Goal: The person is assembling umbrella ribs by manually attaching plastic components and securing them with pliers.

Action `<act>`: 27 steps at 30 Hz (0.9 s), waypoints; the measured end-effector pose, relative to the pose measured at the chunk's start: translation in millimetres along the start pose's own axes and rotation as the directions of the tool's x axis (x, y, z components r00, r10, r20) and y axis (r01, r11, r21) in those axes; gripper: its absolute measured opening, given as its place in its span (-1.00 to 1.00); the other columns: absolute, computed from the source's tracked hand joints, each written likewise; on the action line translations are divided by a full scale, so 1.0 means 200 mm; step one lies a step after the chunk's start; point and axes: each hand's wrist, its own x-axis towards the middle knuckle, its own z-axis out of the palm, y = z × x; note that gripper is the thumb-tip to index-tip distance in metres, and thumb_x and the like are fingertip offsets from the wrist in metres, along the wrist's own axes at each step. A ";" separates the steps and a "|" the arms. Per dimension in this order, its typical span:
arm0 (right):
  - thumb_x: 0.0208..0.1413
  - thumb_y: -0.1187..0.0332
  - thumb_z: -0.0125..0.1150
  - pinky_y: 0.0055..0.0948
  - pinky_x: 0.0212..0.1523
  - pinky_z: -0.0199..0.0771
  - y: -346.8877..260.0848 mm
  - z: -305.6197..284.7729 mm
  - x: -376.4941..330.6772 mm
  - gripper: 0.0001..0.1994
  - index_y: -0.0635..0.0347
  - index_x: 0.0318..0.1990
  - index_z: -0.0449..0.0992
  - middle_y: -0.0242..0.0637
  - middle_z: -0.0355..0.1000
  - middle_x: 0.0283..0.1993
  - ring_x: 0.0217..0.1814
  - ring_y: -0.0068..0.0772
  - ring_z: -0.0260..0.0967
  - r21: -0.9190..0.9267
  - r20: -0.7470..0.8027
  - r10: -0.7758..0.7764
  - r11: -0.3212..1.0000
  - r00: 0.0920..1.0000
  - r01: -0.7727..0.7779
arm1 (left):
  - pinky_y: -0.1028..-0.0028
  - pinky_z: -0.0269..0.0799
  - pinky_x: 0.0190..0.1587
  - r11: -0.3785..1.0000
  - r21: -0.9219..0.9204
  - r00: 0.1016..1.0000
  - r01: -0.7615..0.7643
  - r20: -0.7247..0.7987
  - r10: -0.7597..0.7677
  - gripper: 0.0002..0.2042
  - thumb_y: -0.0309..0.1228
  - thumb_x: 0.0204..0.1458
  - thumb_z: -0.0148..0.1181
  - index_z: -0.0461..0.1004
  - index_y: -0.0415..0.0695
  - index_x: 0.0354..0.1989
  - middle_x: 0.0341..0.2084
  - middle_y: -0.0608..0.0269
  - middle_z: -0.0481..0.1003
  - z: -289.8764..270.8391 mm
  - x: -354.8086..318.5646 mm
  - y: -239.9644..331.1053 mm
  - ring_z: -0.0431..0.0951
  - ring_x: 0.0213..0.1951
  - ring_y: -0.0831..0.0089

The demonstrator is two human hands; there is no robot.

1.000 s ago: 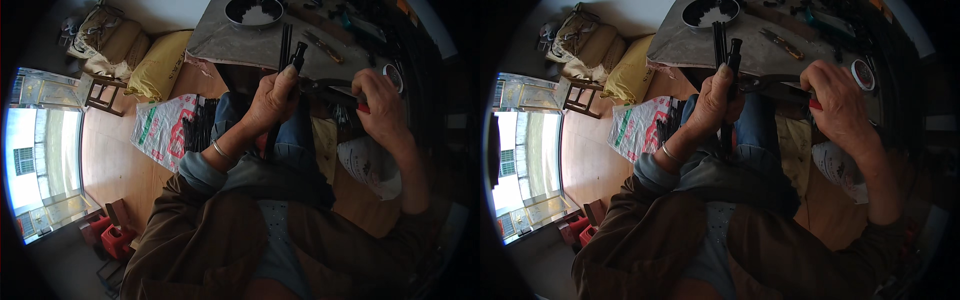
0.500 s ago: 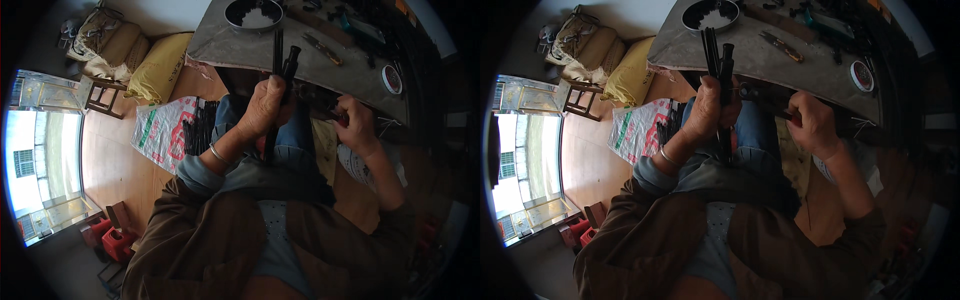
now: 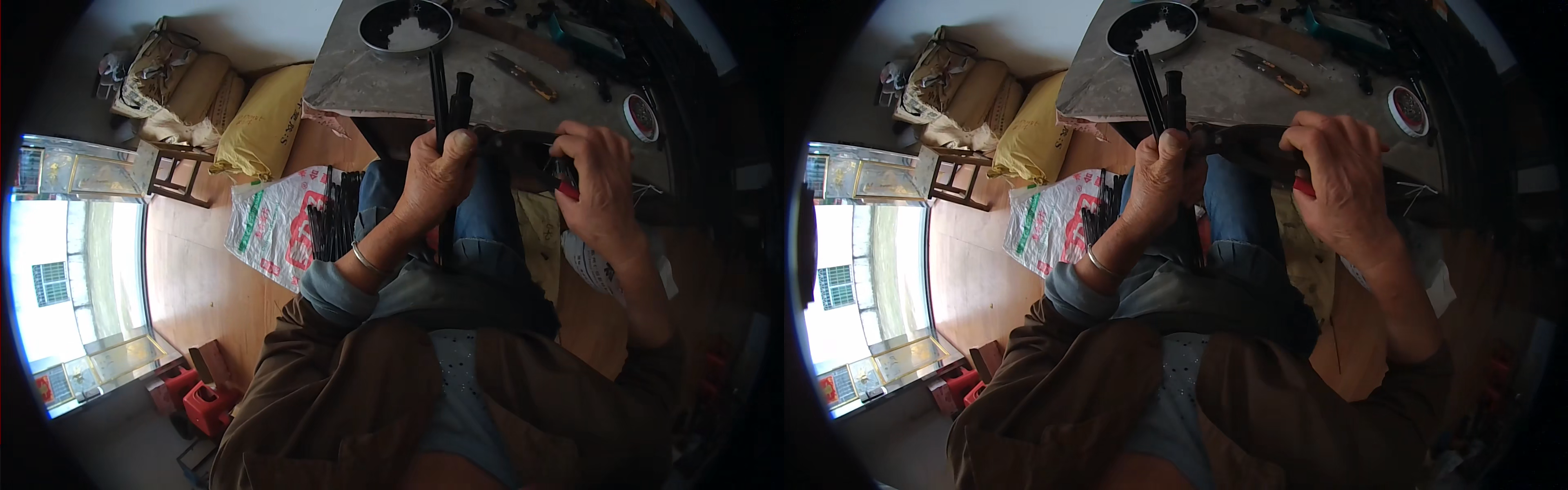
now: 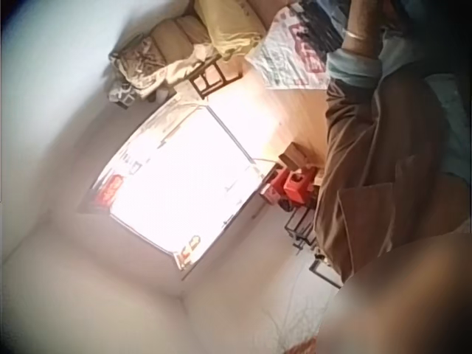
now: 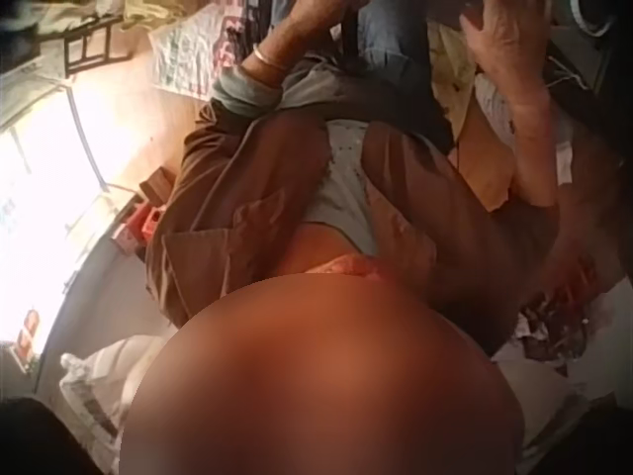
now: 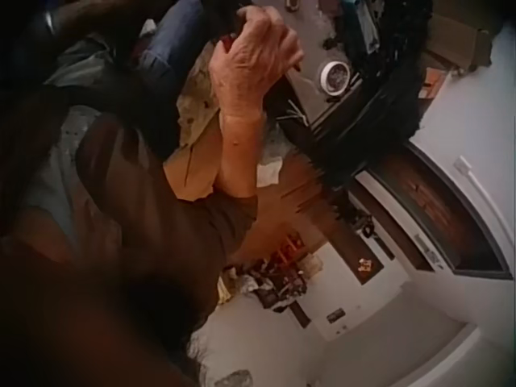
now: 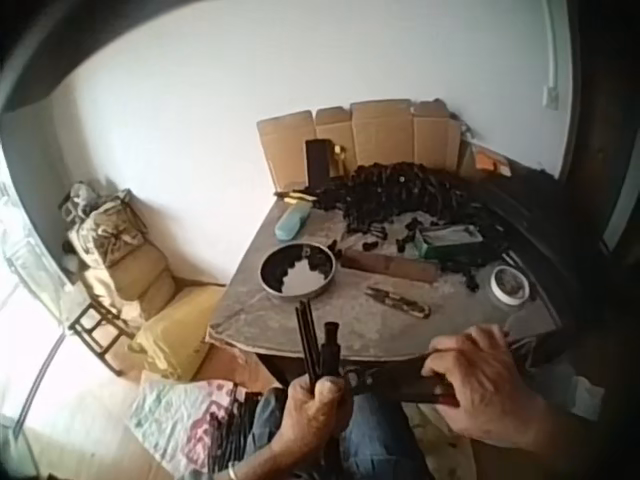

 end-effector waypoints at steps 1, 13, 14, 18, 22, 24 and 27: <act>-0.41 0.68 0.25 -0.23 -0.07 0.18 -0.01 0.00 0.00 -0.50 0.07 -0.20 0.30 -0.35 0.32 -0.16 -0.11 -0.28 0.29 0.015 0.004 0.028 0.999 1.000 -0.028 | 0.57 0.05 -0.75 1.000 -0.006 1.000 0.004 -0.008 -0.004 -0.57 0.07 0.09 0.08 0.34 -0.11 -0.44 -0.82 0.42 0.18 0.00 0.00 0.00 0.15 -0.80 0.63; -0.29 0.74 0.25 -0.43 -0.36 0.47 -0.18 0.17 -0.22 -0.58 0.17 -0.23 0.31 -0.27 0.35 -0.30 -0.32 -0.31 0.44 0.285 -0.008 0.330 0.906 0.944 -0.314 | 0.68 0.00 -0.69 1.000 -0.027 0.992 0.008 -0.129 -0.011 -0.77 -0.24 0.04 0.27 0.46 -0.13 -0.46 -0.73 0.58 0.26 0.05 0.02 0.01 0.16 -0.72 0.80; -0.29 0.74 0.25 -0.43 -0.36 0.47 -0.18 0.19 -0.24 -0.58 0.17 -0.23 0.31 -0.27 0.35 -0.30 -0.32 -0.31 0.44 0.283 -0.009 0.335 0.905 0.942 -0.319 | 0.68 0.00 -0.69 1.000 -0.027 0.992 0.011 -0.124 -0.014 -0.77 -0.24 0.04 0.27 0.46 -0.13 -0.46 -0.73 0.58 0.26 0.05 0.02 0.01 0.16 -0.72 0.80; -0.20 0.70 0.25 -0.44 -0.33 0.47 -0.17 0.21 -0.25 -0.63 0.19 -0.22 0.31 -0.25 0.40 -0.29 -0.29 -0.32 0.46 0.370 0.008 0.343 0.872 0.939 -0.321 | 0.60 0.03 -0.79 0.997 0.076 0.996 0.003 -0.087 0.004 -0.65 -0.06 0.08 0.16 0.40 -0.13 -0.45 -0.83 0.41 0.25 0.03 0.03 0.00 0.19 -0.84 0.63; 0.00 0.51 0.22 -0.50 -0.45 0.45 -0.13 0.14 -0.23 -0.77 0.25 -0.23 0.29 -0.21 0.42 -0.46 -0.43 -0.39 0.47 0.613 0.371 0.354 0.601 0.859 -0.513 | 0.64 -0.01 -0.75 0.999 -0.028 0.997 0.022 -0.076 -0.024 -0.63 -0.04 0.05 0.20 0.43 -0.14 -0.41 -0.81 0.52 0.23 -0.01 0.02 0.00 0.17 -0.79 0.73; 0.02 0.48 0.20 -0.53 -0.54 0.43 -0.09 0.08 -0.22 -0.79 0.26 -0.24 0.29 -0.24 0.40 -0.54 -0.54 -0.43 0.43 0.703 0.653 0.248 0.151 0.715 -0.695 | 0.60 0.03 -0.79 0.999 0.017 0.998 0.048 -0.031 -0.047 -0.53 0.10 0.11 0.00 0.38 -0.14 -0.30 -0.77 0.38 0.29 0.00 0.02 0.00 0.18 -0.82 0.64; 0.01 0.47 0.15 -0.56 -0.74 0.34 -0.07 0.09 -0.28 -0.81 0.25 -0.25 0.29 -0.32 0.35 -0.64 -0.77 -0.52 0.30 0.464 0.810 -0.083 -0.514 0.580 -0.721 | 0.65 0.04 -0.74 0.998 -0.056 0.999 -0.012 0.045 0.014 -0.57 0.02 0.14 0.02 0.43 -0.18 -0.31 -0.78 0.44 0.25 0.03 0.00 0.03 0.22 -0.78 0.69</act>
